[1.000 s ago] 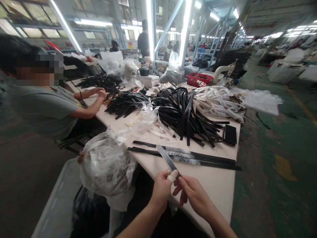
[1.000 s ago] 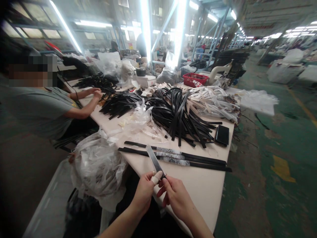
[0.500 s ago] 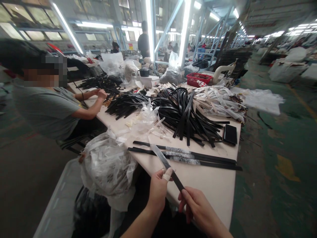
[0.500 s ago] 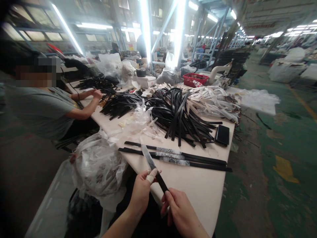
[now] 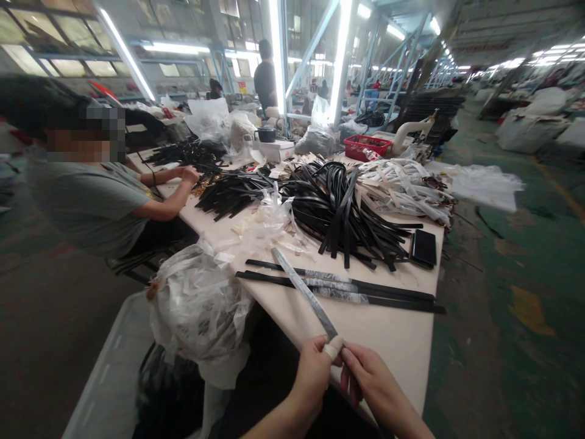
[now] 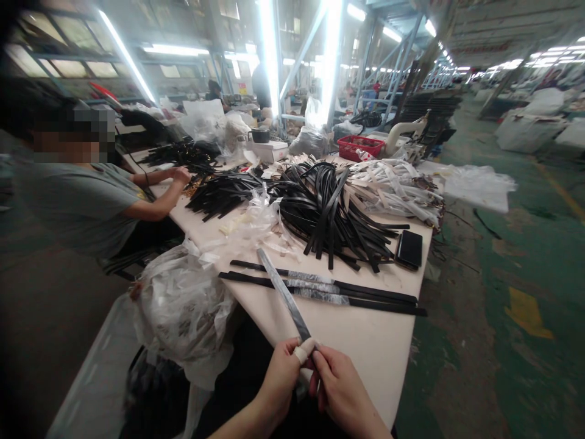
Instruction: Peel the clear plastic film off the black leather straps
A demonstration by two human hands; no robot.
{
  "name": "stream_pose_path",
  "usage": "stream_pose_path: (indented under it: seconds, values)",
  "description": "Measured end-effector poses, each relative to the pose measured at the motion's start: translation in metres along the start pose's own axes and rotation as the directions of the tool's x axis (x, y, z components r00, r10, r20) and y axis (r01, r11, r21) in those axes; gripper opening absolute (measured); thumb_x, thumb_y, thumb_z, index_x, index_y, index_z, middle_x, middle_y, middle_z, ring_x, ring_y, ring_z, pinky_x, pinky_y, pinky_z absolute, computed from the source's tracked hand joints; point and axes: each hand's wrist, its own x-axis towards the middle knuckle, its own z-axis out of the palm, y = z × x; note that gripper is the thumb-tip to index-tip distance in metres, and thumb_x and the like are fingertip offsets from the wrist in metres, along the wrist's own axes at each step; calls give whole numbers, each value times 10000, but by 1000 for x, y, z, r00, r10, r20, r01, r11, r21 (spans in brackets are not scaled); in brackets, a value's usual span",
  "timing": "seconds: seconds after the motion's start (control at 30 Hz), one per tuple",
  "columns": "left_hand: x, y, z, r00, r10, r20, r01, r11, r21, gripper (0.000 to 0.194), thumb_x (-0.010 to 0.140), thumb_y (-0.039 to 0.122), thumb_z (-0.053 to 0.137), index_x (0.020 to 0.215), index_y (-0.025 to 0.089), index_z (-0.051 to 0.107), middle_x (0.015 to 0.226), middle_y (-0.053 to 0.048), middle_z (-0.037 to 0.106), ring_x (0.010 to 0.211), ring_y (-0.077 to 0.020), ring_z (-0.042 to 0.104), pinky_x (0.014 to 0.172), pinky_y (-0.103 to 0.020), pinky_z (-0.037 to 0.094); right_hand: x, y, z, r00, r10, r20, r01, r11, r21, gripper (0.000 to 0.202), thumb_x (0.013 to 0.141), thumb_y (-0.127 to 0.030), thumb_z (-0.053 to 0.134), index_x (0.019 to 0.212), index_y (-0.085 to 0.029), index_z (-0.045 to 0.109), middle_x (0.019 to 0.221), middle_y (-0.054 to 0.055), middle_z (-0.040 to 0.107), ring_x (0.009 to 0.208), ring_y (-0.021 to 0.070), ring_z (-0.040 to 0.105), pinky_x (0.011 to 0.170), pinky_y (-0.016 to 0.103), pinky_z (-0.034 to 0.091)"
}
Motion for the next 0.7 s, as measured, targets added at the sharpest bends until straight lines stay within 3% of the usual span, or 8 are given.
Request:
stream_pose_path:
  seconds: [0.13, 0.3, 0.37, 0.47, 0.53, 0.6, 0.7]
  values:
    - [15, 3, 0, 997, -37, -63, 25, 983, -181, 460, 794, 563, 673, 939, 127, 678, 963, -148, 736, 728, -202, 676, 678, -311, 511, 4, 15, 4, 997, 72, 2, -72, 997, 30, 552, 904, -692, 404, 897, -175, 597, 532, -1, 614, 316, 108, 477, 320, 200, 260]
    - [12, -34, 13, 992, -122, -40, 117, 986, -119, 450, 788, 589, 646, 873, 147, 673, 613, -59, 651, 443, -155, 538, 452, -268, 395, 13, 16, 9, 983, -51, -176, 48, 999, -23, 509, 889, -669, 471, 805, -185, 604, 538, 10, 608, 405, 137, 526, 393, 241, 365]
    - [13, -37, 13, 991, -135, -27, 128, 978, -163, 423, 779, 549, 664, 900, 143, 666, 638, -64, 662, 482, -173, 573, 472, -276, 425, 12, 17, 8, 989, -46, -142, 48, 999, 8, 499, 866, -671, 513, 814, -184, 602, 605, 21, 639, 436, 144, 561, 410, 244, 390]
    - [20, -21, 4, 995, -73, -74, 53, 969, -243, 384, 808, 486, 643, 943, 126, 647, 850, -123, 723, 684, -205, 667, 628, -309, 516, 5, 24, 9, 998, 60, -9, -58, 994, 98, 532, 859, -690, 497, 900, -170, 596, 630, 26, 663, 389, 132, 562, 366, 216, 335]
    - [23, -13, -1, 993, -28, -118, -1, 971, -238, 382, 831, 486, 621, 949, 123, 640, 920, -140, 726, 738, -206, 679, 668, -309, 526, 3, 27, 11, 996, 87, 11, -88, 989, 123, 546, 867, -693, 478, 920, -161, 591, 582, 17, 650, 356, 117, 541, 346, 194, 276]
    - [19, -17, -1, 994, -28, -106, 7, 982, -190, 425, 843, 540, 599, 905, 121, 643, 837, -129, 716, 639, -184, 655, 558, -271, 489, 4, 27, 14, 997, 69, -22, -66, 989, 134, 549, 875, -695, 464, 902, -159, 582, 545, 5, 630, 326, 99, 503, 333, 187, 243]
    - [7, -33, 2, 996, -83, -35, 77, 986, -151, 532, 841, 646, 545, 868, 124, 645, 640, -73, 653, 390, -131, 505, 374, -243, 344, 7, 22, 17, 998, 29, -59, -20, 990, 140, 557, 861, -712, 478, 849, -162, 564, 547, 8, 630, 320, 94, 493, 330, 191, 265]
